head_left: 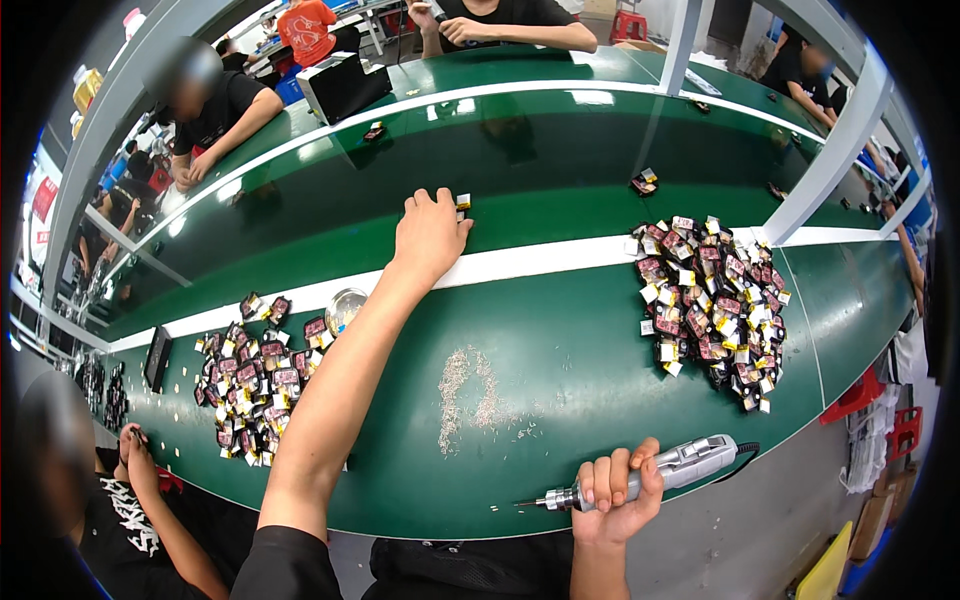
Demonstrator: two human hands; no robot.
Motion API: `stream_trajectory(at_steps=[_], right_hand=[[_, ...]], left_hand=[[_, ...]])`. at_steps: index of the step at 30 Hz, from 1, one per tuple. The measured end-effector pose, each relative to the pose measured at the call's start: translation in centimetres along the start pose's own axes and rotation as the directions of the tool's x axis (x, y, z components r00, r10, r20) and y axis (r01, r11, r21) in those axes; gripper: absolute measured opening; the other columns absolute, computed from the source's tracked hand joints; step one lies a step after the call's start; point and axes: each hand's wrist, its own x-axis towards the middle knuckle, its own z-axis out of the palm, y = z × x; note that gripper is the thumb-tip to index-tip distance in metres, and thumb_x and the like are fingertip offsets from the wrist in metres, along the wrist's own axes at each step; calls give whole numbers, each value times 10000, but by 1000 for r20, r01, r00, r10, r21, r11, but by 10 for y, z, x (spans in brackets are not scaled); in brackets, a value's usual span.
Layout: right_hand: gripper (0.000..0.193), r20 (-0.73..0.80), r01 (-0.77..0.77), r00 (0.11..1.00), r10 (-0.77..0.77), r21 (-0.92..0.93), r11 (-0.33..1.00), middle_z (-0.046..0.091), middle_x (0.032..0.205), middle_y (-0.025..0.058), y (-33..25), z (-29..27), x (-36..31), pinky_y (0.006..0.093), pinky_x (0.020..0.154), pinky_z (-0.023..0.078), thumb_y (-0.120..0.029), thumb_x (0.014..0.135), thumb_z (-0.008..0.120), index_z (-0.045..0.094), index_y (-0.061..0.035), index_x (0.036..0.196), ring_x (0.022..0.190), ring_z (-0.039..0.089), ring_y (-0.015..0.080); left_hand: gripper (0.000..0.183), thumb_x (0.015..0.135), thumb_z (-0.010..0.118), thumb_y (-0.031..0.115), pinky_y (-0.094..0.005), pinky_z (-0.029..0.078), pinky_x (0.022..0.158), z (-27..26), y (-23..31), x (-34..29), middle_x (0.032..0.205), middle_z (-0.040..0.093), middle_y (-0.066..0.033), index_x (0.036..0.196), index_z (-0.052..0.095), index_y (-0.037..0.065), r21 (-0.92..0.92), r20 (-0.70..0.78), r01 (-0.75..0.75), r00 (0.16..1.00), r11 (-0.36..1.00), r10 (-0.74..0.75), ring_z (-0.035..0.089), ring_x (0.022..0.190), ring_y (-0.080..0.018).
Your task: The person is using an electric screwdriver to assemble small electronic components on a factory assembly line.
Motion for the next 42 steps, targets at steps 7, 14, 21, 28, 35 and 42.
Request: stream_trajectory(at_steps=[7,14,21,28,35,42], right_hand=[[130,38,-31,999,30,6,1000,367,497,-10,-2,-3,-4,277,445,378,-190,955,425,446,-82,886,383,350,97],[128,30,-26,999,26,-3,1000,342,495,-17,-1,-3,-5,267,450,372,-187,950,453,445,-78,884,384,347,85],[151,94,-69,993,67,26,997,360,509,-17,-1,-5,-11,265,459,364,-206,963,414,437,-84,876,398,346,88],[169,151,-186,971,184,-3,983,365,511,-18,13,6,-44,272,461,370,-236,965,425,430,-91,878,399,354,89],[123,233,-402,879,416,-105,909,371,509,-1,47,14,-80,282,462,381,-194,929,457,434,-83,884,391,352,111],[35,171,-510,836,522,-111,853,383,535,20,75,19,-115,291,479,390,-82,919,441,436,-48,926,422,378,119]], left_hand=[[347,793,647,122,-415,454,866,8,-23,10,960,588,-202,1081,556,-49,19,-38,-182,983,983,182,558,962,-353],[363,767,666,55,-403,436,908,-40,-33,-57,1047,618,-181,1107,569,-25,-315,-25,-213,976,925,216,564,1020,-341],[561,604,657,-130,-409,436,942,-107,-11,-259,1176,572,-137,1138,544,-1,-488,106,-245,936,838,336,523,1124,-337],[492,690,643,-95,-403,444,914,-106,-6,-305,1179,545,-133,1166,552,-12,-493,145,-172,950,853,276,523,1104,-331],[345,723,635,-91,-392,484,807,-97,-8,-303,1061,586,-128,1055,593,-7,-493,84,-248,941,834,329,575,981,-325],[321,648,669,-57,-357,528,707,-88,-11,-300,1003,639,-132,966,623,-55,-400,-35,-386,913,831,407,608,872,-287]])
